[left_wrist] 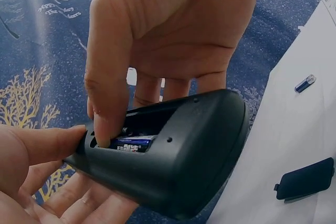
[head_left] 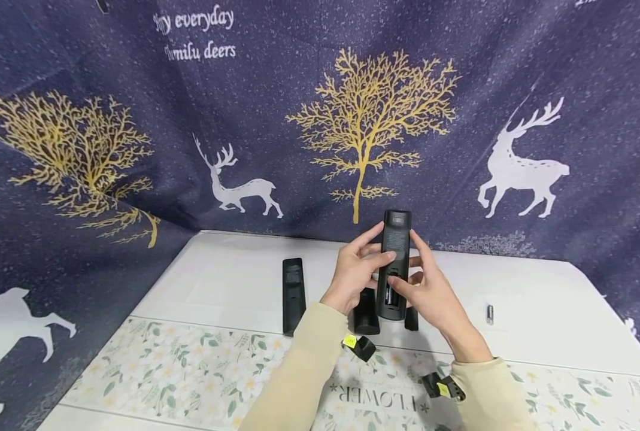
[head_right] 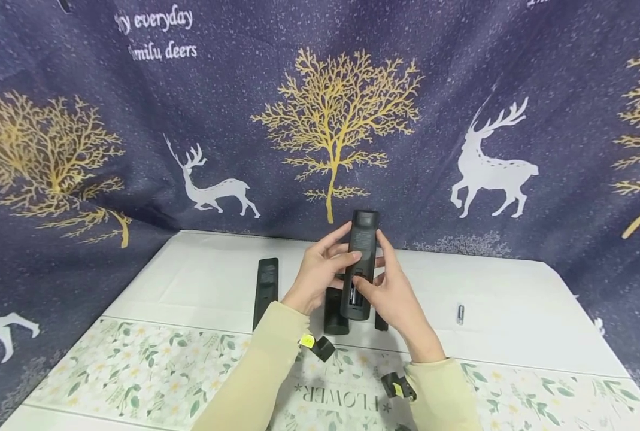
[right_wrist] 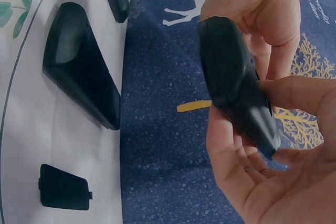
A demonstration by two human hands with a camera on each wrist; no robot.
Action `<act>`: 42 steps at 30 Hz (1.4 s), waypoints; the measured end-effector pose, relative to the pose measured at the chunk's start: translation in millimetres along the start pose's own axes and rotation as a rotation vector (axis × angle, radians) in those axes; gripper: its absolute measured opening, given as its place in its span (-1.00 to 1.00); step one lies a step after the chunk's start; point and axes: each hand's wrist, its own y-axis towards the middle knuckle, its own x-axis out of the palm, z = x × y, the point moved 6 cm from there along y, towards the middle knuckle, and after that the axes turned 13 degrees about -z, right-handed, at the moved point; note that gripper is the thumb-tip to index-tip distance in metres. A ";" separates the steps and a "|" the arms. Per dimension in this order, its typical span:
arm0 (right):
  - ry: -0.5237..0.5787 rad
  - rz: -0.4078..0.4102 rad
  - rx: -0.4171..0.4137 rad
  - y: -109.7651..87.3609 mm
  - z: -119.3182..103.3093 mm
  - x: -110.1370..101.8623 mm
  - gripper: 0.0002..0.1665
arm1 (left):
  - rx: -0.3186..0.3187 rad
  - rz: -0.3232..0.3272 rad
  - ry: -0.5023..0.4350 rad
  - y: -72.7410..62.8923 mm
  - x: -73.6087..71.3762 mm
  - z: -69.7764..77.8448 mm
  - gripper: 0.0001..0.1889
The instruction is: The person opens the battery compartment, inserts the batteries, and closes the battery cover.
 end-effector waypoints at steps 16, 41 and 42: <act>-0.020 -0.006 -0.011 -1.7 -0.6 -4.4 0.19 | -0.002 -0.018 -0.019 1.2 -0.5 -0.4 -0.34; -0.026 -0.008 -0.035 -4.2 -3.2 -12.8 -0.05 | 0.032 -0.001 -0.031 1.2 -4.9 1.9 -0.35; -0.029 -0.007 -0.033 -4.4 -3.1 -13.7 -0.06 | 0.031 0.002 -0.032 1.4 -5.4 1.7 -0.35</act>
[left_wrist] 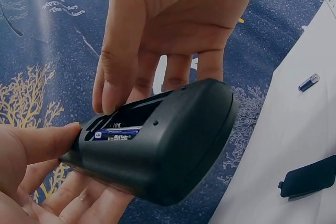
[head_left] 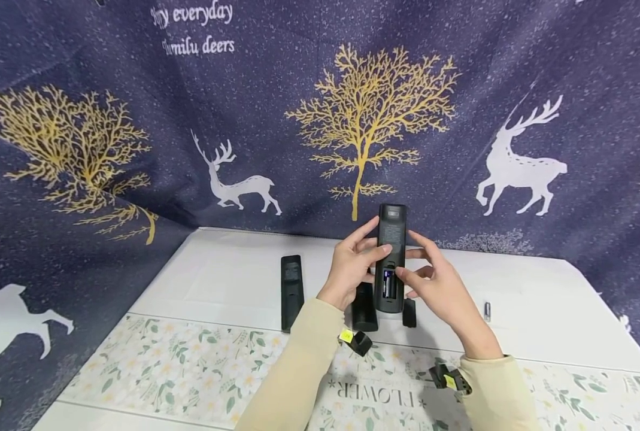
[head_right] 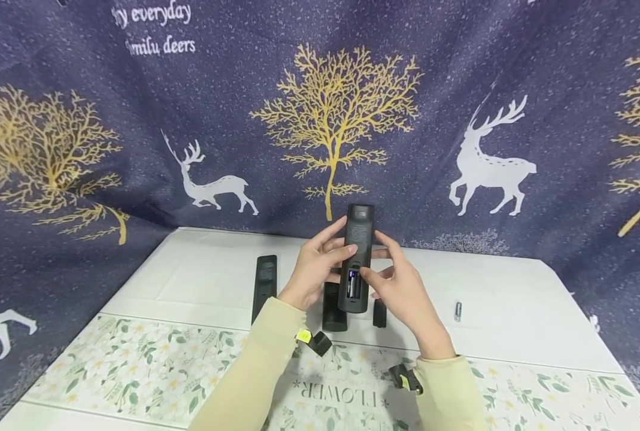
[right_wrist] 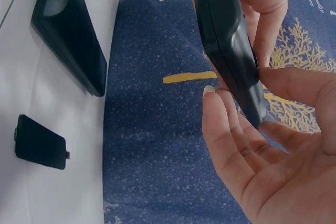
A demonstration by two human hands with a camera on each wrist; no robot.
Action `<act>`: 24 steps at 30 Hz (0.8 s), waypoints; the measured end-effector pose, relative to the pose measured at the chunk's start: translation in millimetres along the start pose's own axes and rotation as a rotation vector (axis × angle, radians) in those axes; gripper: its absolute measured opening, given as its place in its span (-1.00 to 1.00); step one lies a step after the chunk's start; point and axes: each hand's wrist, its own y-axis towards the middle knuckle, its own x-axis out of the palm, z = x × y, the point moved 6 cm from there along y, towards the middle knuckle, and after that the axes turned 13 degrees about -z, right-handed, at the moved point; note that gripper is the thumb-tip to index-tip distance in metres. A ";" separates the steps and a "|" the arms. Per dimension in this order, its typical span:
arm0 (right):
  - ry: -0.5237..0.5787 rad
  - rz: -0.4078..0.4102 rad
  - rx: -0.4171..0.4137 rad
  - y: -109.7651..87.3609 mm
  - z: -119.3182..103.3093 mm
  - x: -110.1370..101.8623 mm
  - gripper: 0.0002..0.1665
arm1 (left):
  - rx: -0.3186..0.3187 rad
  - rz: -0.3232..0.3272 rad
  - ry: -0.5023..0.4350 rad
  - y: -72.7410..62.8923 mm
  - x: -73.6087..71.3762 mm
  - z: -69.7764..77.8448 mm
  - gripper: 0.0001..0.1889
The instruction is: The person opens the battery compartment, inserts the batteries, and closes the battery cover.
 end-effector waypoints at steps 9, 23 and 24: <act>-0.062 0.033 -0.014 -5.4 0.1 -12.9 -0.24 | -0.010 0.009 -0.014 0.9 -1.5 -0.5 -0.34; -0.177 0.093 0.095 -13.3 11.5 -36.5 -0.33 | -0.019 0.025 -0.009 0.6 -2.0 -0.3 -0.34; -0.179 0.095 0.100 -13.7 12.6 -37.9 -0.33 | -0.019 0.025 -0.010 0.6 -1.7 -0.1 -0.34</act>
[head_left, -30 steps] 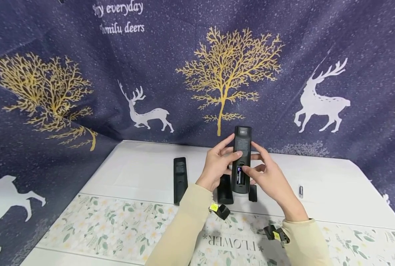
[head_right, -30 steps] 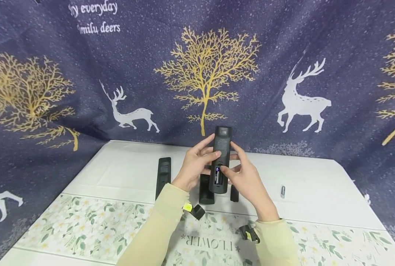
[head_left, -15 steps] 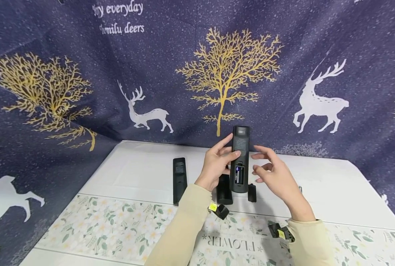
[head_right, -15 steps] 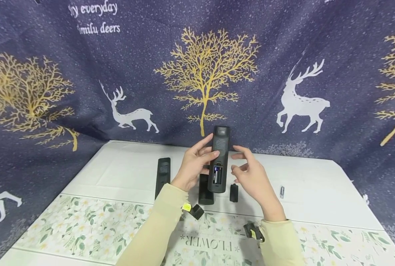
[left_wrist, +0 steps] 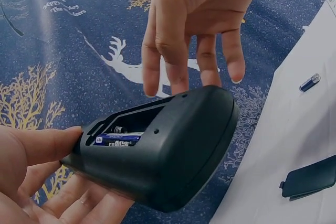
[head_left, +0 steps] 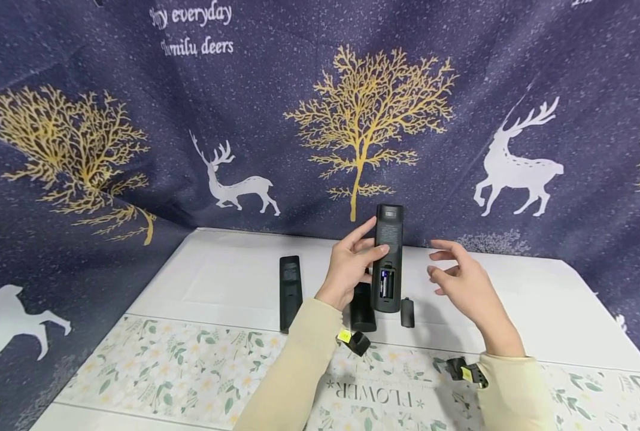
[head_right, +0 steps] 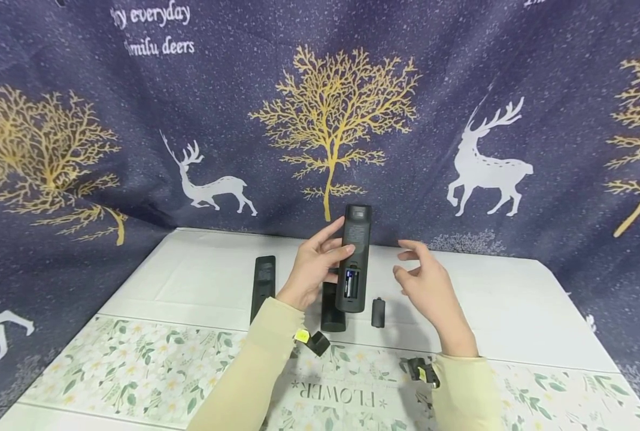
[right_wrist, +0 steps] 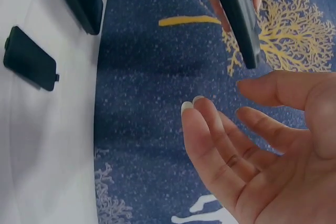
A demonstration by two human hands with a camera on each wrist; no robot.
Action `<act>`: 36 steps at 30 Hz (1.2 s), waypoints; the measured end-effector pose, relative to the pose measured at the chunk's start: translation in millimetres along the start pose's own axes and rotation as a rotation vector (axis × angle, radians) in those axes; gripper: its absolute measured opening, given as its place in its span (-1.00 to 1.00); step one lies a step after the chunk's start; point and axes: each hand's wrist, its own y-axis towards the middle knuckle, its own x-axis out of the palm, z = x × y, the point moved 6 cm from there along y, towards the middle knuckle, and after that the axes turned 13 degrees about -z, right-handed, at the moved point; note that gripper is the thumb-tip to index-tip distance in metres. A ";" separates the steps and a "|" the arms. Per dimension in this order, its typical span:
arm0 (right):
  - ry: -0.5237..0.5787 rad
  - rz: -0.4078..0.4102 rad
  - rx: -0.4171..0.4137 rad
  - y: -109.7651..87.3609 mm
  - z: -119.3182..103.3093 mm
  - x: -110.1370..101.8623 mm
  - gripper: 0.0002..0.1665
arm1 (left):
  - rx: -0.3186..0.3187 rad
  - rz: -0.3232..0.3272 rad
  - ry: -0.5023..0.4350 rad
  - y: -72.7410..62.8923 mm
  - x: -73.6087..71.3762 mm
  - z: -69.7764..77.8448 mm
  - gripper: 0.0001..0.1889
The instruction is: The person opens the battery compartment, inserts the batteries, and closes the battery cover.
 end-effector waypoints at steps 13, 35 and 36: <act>-0.087 -0.016 0.112 -1.5 29.0 -12.7 -0.26 | 0.011 0.015 -0.011 -1.5 -1.0 0.2 -0.33; -0.217 -0.001 0.292 -7.6 59.9 -37.4 -0.14 | 0.029 0.013 -0.016 -2.0 -0.6 2.0 -0.32; -0.221 -0.003 0.301 -8.4 61.4 -37.8 -0.14 | 0.025 0.012 -0.013 -2.4 -0.6 1.9 -0.32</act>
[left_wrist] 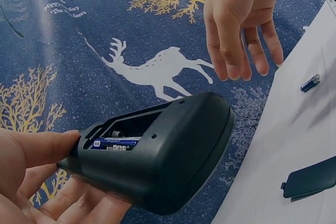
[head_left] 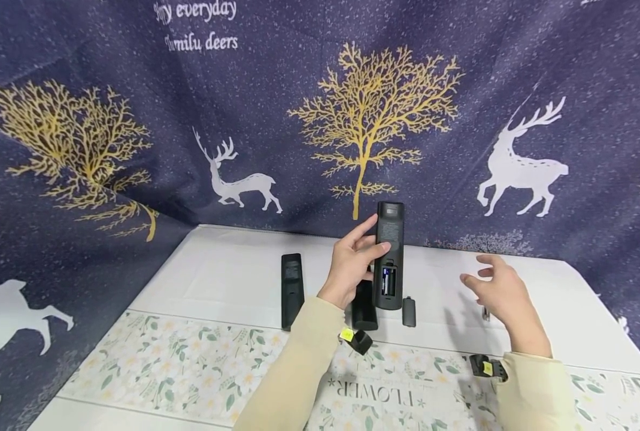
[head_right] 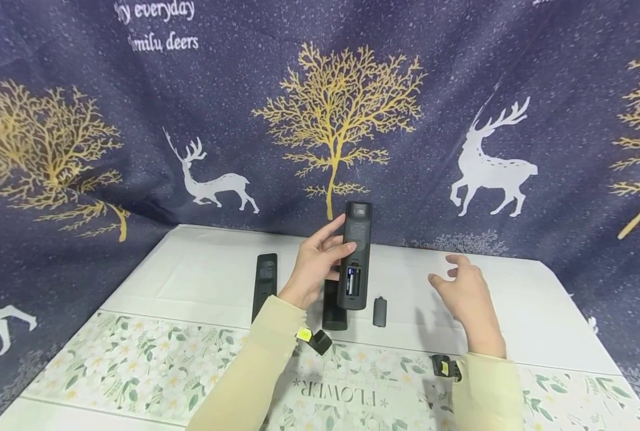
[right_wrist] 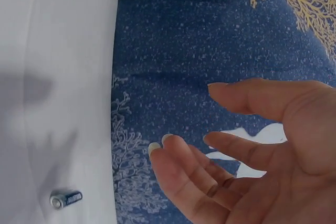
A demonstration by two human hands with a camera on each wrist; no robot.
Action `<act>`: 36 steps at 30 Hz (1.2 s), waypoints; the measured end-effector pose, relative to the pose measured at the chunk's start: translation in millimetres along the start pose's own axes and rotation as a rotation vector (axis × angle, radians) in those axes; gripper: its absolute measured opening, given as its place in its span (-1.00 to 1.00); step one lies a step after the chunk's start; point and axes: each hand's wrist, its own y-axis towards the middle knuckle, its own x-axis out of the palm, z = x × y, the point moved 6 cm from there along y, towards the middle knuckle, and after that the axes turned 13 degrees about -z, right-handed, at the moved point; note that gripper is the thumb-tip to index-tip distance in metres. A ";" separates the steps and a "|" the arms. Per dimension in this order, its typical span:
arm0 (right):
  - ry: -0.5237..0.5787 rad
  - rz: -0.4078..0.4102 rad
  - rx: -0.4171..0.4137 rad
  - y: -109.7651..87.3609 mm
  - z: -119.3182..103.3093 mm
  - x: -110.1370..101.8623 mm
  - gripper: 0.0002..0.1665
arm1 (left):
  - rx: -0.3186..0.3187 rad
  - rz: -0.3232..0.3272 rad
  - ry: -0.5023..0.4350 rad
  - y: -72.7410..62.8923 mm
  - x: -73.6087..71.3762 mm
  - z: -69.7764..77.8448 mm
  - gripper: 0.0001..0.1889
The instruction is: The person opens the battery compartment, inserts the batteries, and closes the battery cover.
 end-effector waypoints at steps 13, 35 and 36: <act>-0.073 0.014 0.168 -0.3 23.7 -5.3 -0.09 | -0.002 -0.006 0.026 0.3 -1.0 0.5 -0.33; -0.100 -0.111 0.232 2.7 46.1 -3.5 -0.08 | -0.017 -0.005 0.022 1.2 -1.4 -0.2 -0.33; -0.098 -0.116 0.237 2.7 46.9 -3.1 -0.08 | -0.017 -0.005 0.023 1.2 -1.6 -0.2 -0.33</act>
